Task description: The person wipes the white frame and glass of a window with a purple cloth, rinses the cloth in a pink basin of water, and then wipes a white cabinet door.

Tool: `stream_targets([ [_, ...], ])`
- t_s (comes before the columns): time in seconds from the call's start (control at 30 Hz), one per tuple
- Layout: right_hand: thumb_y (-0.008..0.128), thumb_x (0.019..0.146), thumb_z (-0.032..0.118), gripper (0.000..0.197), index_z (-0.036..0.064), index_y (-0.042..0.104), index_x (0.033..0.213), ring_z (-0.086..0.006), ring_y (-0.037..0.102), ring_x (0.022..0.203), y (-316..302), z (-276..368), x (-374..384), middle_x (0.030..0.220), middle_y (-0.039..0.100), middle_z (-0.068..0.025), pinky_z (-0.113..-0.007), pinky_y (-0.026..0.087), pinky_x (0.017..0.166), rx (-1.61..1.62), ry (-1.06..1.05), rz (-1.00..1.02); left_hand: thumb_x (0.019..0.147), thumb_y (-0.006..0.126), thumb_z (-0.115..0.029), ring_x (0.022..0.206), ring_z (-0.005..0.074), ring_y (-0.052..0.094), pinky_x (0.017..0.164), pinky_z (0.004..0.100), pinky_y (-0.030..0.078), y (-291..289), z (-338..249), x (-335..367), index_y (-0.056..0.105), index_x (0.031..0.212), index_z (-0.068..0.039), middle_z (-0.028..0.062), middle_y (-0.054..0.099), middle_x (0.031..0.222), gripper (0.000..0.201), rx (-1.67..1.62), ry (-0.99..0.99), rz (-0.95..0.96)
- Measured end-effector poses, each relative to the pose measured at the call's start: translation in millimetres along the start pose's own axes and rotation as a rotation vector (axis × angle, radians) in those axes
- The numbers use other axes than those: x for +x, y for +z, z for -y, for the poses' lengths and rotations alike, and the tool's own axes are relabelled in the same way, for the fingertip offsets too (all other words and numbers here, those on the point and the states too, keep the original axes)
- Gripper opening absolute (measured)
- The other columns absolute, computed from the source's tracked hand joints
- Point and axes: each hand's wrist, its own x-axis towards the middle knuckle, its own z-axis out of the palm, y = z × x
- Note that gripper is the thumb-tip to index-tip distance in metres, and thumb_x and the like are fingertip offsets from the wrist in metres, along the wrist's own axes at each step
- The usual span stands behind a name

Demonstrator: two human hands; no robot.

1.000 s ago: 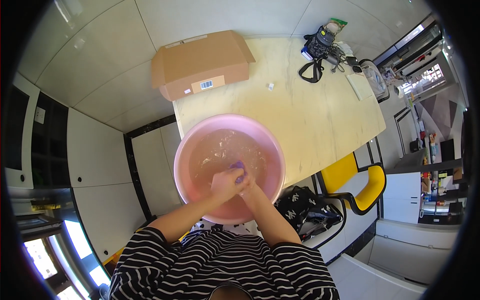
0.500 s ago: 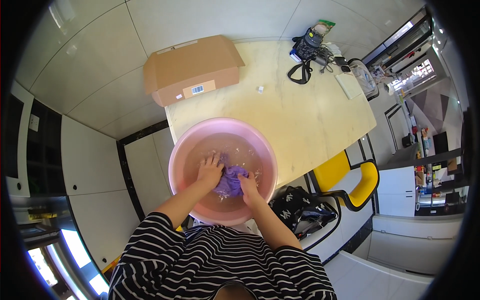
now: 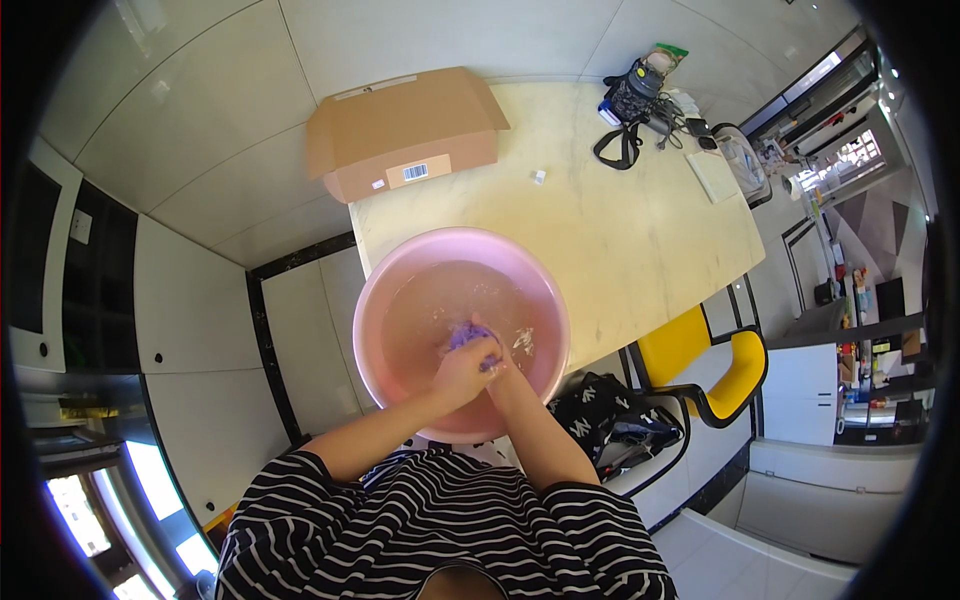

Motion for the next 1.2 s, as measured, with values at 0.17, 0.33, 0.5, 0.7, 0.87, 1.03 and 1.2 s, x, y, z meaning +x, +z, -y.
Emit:
stream_targets([
  [0.17, 0.05, 0.097, 0.042, 0.035, 0.0117, 0.062, 0.085, -0.0217, 0.064, 0.074, -30, -29, 8, 0.08, 0.063, -0.0055, -0.036, 0.052, 0.061, 0.242, -0.197, -0.161, 0.091, 0.057, -0.033, 0.069, 0.032, 0.062, 0.061, 0.0434, 0.05, -1, 20, 11, 0.057, 0.082, -0.009, 0.0096, 0.062, 0.079, 0.025, 0.49, 0.291, 0.102],
  [0.33, 0.055, 0.095, 0.036, 0.035, 0.0048, 0.057, 0.111, -0.0233, 0.064, 0.09, 115, 0, -31, 0.098, 0.064, -0.0111, -0.035, 0.053, 0.079, -0.229, -0.14, -0.879, 0.093, 0.053, -0.029, 0.077, 0.0292, 0.063, 0.063, 0.0432, 0.051, -24, 49, 30, 0.06, 0.086, -0.012, 0.0086, 0.064, 0.086, 0.019, 0.629, 0.093, -0.002],
  [0.5, 0.067, 0.084, 0.034, 0.058, 0.0014, 0.047, 0.128, -0.0323, 0.058, 0.107, 21, 6, -45, 0.114, 0.059, -0.0208, -0.043, 0.047, 0.092, -0.942, -0.33, -0.944, 0.089, 0.056, -0.024, 0.11, 0.0302, 0.054, 0.079, 0.0403, 0.051, -30, 82, 30, 0.062, 0.103, -0.014, 0.0066, 0.062, 0.108, 0.018, 1.031, 0.19, -0.281],
  [0.7, 0.066, 0.081, 0.032, 0.076, 0.0133, 0.03, 0.145, -0.0456, 0.033, 0.13, 41, -6, -22, 0.139, 0.037, -0.028, -0.054, 0.027, 0.109, -1.719, -0.083, -1.108, 0.081, 0.061, -0.01, 0.106, 0.0388, 0.056, 0.087, 0.049, 0.05, -15, 95, 41, 0.05, 0.123, -0.006, 0.0215, 0.052, 0.12, 0.044, 0.829, -0.2, 0.129],
  [0.87, 0.061, 0.083, 0.035, 0.08, 0.0169, 0.022, 0.15, -0.0451, 0.017, 0.14, 41, -11, -13, 0.153, 0.017, -0.0247, -0.06, 0.011, 0.113, -1.965, 0.106, -1.089, 0.081, 0.059, -0.006, 0.104, 0.0401, 0.06, 0.088, 0.0493, 0.049, -16, 110, 50, 0.047, 0.125, -0.007, 0.0237, 0.056, 0.118, 0.046, 0.698, -0.377, 0.084],
  [1.03, 0.061, 0.084, 0.035, 0.079, 0.0178, 0.022, 0.15, -0.0435, 0.014, 0.142, 43, -3, -12, 0.155, 0.012, -0.0222, -0.062, 0.01, 0.112, -1.948, 0.219, -1.01, 0.081, 0.058, -0.005, 0.099, 0.0364, 0.062, 0.085, 0.0469, 0.049, -32, 83, 42, 0.054, 0.12, -0.012, 0.0192, 0.061, 0.108, 0.041, 0.626, -0.21, -0.076],
  [1.2, 0.065, 0.084, 0.039, 0.07, 0.0224, 0.034, 0.145, -0.0387, 0.027, 0.137, 44, -16, -36, 0.15, 0.027, -0.0213, -0.061, 0.016, 0.11, -1.391, -0.407, -0.99, 0.083, 0.059, -0.003, 0.087, 0.0261, 0.064, 0.076, 0.0387, 0.051, -55, 19, 22, 0.064, 0.104, -0.008, 0.0133, 0.064, 0.101, 0.022, 0.524, 0.108, -0.116],
])
